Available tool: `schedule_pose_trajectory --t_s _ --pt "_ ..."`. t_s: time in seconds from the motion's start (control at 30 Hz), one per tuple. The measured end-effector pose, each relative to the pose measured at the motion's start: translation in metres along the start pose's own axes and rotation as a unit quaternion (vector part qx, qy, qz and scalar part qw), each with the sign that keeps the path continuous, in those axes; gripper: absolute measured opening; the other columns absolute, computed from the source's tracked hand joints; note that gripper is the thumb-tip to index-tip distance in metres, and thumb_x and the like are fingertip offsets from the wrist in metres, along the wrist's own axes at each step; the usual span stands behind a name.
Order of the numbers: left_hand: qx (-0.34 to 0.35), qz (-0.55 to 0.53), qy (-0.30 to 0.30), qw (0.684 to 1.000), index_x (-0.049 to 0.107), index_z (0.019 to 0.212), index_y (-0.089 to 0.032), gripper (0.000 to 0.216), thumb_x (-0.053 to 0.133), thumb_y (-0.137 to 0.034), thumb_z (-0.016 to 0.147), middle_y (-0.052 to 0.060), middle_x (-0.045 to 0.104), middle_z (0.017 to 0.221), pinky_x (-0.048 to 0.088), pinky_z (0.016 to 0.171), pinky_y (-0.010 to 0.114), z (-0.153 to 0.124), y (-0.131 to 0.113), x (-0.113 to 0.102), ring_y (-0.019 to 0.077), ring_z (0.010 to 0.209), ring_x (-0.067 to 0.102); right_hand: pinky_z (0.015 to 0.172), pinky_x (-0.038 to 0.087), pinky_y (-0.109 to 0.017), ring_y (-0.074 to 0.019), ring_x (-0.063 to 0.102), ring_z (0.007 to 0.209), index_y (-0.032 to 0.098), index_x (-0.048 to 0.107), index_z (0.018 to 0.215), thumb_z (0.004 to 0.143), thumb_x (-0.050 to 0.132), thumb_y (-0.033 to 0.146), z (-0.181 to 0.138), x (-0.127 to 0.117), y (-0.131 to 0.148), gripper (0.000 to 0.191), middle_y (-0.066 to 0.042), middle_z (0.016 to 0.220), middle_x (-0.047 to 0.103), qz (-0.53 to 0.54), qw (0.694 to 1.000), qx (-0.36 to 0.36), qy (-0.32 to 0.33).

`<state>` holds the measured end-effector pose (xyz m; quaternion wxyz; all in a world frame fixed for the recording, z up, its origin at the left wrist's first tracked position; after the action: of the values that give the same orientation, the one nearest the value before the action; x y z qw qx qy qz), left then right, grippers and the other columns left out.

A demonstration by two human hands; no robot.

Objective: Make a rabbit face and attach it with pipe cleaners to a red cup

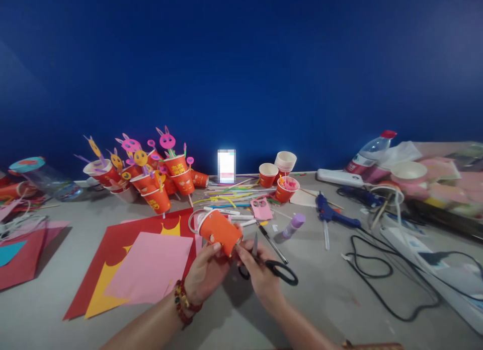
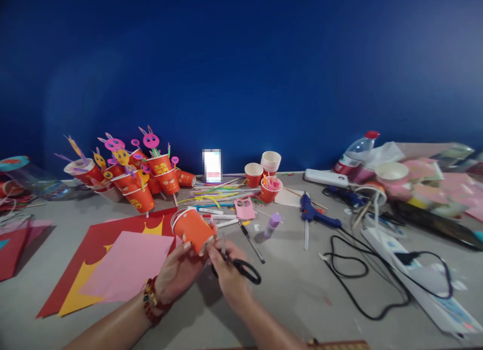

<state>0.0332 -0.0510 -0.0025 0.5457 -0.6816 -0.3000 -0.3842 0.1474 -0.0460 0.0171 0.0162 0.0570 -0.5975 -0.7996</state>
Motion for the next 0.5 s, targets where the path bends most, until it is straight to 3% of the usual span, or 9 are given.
schedule_pose_trajectory --t_s 0.13,0.2,0.33,0.5 --pt "0.013 -0.009 -0.018 1.000 0.071 0.103 -0.023 0.033 0.081 -0.037 0.075 0.004 0.073 0.106 0.047 0.098 0.036 0.000 -0.002 -0.004 0.0231 0.105 0.065 0.061 0.049 -0.029 -0.0187 0.061 0.063 0.021 0.061 0.067 0.093 0.052 0.026 -0.001 -0.002 0.030 0.028 -0.002 0.066 0.063 -0.118 0.984 -0.136 0.013" --pt "0.017 0.004 -0.046 0.999 0.070 0.105 -0.022 0.033 0.081 -0.032 0.076 0.004 0.074 0.102 0.048 0.095 0.035 -0.001 -0.002 -0.008 0.0210 0.098 0.066 0.063 0.050 -0.030 -0.0198 0.062 0.065 0.022 0.061 0.067 0.093 0.051 0.024 -0.002 -0.001 0.037 0.028 -0.003 0.068 0.066 -0.123 0.979 -0.159 0.016" --pt "0.018 0.012 -0.054 0.998 0.072 0.095 -0.019 0.023 0.080 -0.026 0.075 0.004 0.074 0.097 0.049 0.090 0.032 -0.002 -0.001 -0.008 0.0194 0.091 0.066 0.061 0.051 -0.027 -0.0182 0.064 0.063 0.022 0.067 0.075 0.092 0.056 0.029 -0.001 -0.001 0.023 0.022 -0.002 0.069 0.068 -0.041 0.996 -0.074 0.005" --pt "0.002 0.013 0.007 1.000 0.072 0.094 -0.016 0.018 0.075 -0.026 0.079 0.006 0.074 0.094 0.052 0.084 0.034 -0.002 0.002 0.001 0.0179 0.078 0.065 0.048 0.046 -0.024 -0.0148 0.057 0.050 0.020 0.064 0.072 0.090 0.059 0.040 -0.003 0.001 -0.006 0.028 -0.001 0.060 0.064 0.078 0.995 0.058 -0.014"
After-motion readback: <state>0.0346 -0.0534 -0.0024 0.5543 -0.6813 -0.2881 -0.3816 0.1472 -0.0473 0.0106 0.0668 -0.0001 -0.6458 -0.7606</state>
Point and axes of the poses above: each hand's wrist, its own z-axis towards the middle knuckle, its own x-axis out of the palm, y = z × x, the point moved 8 cm from there along z, towards the middle knuckle
